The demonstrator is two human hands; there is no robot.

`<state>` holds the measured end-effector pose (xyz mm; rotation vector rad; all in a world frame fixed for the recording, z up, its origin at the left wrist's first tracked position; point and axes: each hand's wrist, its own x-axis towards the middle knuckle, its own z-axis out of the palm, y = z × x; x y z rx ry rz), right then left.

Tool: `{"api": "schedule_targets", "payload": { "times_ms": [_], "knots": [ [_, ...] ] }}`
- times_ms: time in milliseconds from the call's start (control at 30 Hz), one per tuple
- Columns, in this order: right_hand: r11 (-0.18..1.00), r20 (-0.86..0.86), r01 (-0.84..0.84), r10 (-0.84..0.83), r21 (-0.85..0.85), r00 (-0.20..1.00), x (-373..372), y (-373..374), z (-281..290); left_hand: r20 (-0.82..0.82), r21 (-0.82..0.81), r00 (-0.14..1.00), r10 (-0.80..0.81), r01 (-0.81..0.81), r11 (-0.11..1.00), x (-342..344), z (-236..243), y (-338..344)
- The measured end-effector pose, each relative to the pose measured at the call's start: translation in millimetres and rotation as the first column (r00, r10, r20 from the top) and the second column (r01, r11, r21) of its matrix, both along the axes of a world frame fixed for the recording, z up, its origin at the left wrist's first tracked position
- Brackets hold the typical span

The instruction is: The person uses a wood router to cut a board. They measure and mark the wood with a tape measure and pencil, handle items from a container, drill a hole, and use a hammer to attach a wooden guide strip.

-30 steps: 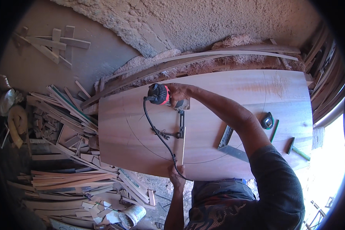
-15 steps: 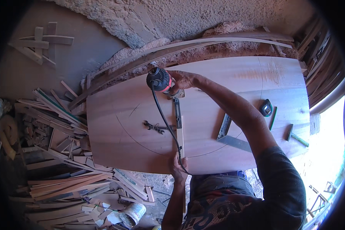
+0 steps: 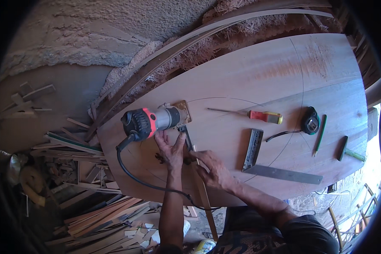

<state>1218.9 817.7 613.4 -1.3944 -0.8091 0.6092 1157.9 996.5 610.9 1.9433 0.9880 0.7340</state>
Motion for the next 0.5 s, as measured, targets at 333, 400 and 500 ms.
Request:
{"api": "schedule_targets", "payload": {
  "times_ms": [333, 400, 500],
  "knots": [
    [0.966, 0.061, -0.231, 0.239, -0.111, 0.969, 9, -61, -45, 0.271, -0.045, 0.937, 0.222, -0.218, 0.975, 42, -30, 23],
    [0.958, 0.089, -0.268, 0.277, -0.101, 0.957, 11, -58, -49, 0.288, -0.049, 0.933, 0.216, -0.211, 0.976, 33, -35, 24],
    [0.967, 0.089, -0.251, 0.254, -0.041, 0.963, 12, -53, -55, 0.228, -0.081, 0.953, 0.2, -0.186, 0.979, 35, -30, 18]
  ]
}}
